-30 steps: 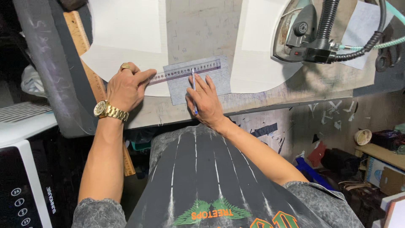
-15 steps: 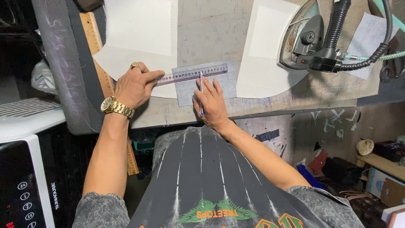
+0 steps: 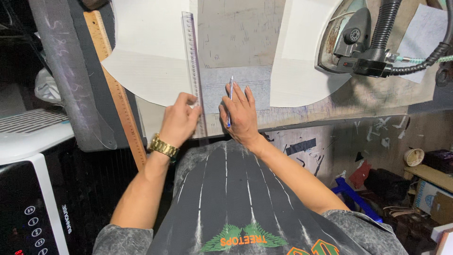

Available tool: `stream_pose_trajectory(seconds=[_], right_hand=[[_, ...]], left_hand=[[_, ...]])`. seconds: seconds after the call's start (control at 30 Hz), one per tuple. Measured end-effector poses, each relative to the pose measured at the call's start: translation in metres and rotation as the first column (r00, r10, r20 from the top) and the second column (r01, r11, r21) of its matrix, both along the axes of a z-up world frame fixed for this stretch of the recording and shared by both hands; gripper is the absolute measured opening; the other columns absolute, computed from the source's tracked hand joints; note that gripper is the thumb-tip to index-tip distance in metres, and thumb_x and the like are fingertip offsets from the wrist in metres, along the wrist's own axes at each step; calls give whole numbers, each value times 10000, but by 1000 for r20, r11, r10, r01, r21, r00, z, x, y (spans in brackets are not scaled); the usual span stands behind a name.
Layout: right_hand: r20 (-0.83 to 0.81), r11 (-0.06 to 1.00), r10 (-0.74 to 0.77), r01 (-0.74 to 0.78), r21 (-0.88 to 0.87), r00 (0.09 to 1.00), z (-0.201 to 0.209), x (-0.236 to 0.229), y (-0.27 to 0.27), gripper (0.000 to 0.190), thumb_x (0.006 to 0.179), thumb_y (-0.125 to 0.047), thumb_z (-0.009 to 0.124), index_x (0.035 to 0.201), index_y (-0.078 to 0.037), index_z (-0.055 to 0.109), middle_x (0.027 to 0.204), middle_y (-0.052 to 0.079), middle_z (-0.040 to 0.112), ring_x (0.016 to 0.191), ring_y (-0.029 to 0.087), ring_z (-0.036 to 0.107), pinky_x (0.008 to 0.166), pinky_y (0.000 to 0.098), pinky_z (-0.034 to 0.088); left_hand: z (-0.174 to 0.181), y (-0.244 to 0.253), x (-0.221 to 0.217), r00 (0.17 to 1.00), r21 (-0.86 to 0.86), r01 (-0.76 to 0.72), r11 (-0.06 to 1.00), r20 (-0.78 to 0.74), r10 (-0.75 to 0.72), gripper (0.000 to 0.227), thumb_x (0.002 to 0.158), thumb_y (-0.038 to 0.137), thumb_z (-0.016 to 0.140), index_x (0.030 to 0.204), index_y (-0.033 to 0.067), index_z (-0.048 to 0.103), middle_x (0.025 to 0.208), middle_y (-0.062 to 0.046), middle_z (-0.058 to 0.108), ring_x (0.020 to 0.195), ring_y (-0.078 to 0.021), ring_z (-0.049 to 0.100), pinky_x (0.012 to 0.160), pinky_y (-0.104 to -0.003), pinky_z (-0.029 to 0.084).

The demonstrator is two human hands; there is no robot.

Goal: The person irons a piece of white paper, then uses a ruler and pen to mark measurements on a piece of denim fabric. They iron the fabric again, continue marking lines, and finally cut the fabric along the marked lines using shears.

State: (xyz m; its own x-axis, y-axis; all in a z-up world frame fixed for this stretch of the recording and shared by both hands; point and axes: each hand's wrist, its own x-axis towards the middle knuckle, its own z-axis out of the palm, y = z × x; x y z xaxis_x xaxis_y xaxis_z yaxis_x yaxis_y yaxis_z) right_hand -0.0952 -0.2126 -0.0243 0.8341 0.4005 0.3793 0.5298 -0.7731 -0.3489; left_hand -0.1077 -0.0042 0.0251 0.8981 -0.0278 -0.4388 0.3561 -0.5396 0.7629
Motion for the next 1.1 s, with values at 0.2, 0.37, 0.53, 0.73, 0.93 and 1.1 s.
stream_pose_trajectory(seconds=[0.2, 0.37, 0.53, 0.73, 0.93, 1.1], right_hand=[[-50, 993, 31, -26, 113, 998, 5, 2, -5, 166, 980, -109, 661, 1138, -62, 651, 1444, 195, 619, 1367, 352, 566, 1177, 556, 351], [-179, 938, 76, -10, 345, 981, 25, 12, -12, 197, 1030, -90, 585, 1214, -55, 645, 1390, 153, 662, 1304, 316, 613, 1145, 523, 404], [-328, 836, 98, 101, 540, 940, 27, 14, -18, 212, 1032, -66, 593, 1193, 48, 670, 995, 161, 752, 914, 284, 726, 872, 430, 584], [-462, 750, 120, 224, 622, 879, 43, 27, -15, 188, 947, -31, 730, 1082, 96, 695, 862, 183, 772, 761, 293, 767, 709, 377, 606], [-429, 731, 153, 190, 656, 890, 50, 35, -12, 125, 953, -13, 722, 1003, 102, 705, 781, 197, 712, 682, 286, 693, 625, 386, 557], [-441, 766, 190, 149, 625, 877, 53, 34, -13, 150, 1019, -43, 630, 1075, 96, 629, 826, 208, 672, 705, 286, 598, 674, 361, 471]], left_hand=[[22, -11, 6, 992, 250, 94, 964, 56, -112, 384, 1000, 305, 709, 1209, 7, 586, 594, -76, 647, 530, -232, 679, 487, -341, 498], [-26, 18, 33, 696, 590, 176, 788, 491, -523, 586, 1022, 622, 554, 1278, 100, 626, 1158, -135, 610, 1135, -280, 544, 933, -436, 309], [-37, 34, 50, 531, 628, 324, 707, 498, -686, 825, 989, 757, 520, 1476, 93, 574, 1466, -159, 604, 1478, -324, 450, 1255, -538, 174], [-44, 36, 48, 513, 601, 319, 733, 541, -667, 811, 993, 707, 558, 1524, 94, 547, 1534, -150, 569, 1513, -320, 394, 1263, -545, 134], [-44, 36, 50, 514, 596, 326, 734, 540, -666, 833, 990, 716, 578, 1542, 94, 546, 1505, -170, 603, 1506, -335, 406, 1259, -566, 136], [-32, 41, 57, 442, 716, 295, 633, 485, -754, 880, 978, 820, 688, 1476, 97, 631, 1472, -138, 657, 1474, -318, 466, 1249, -532, 258]])
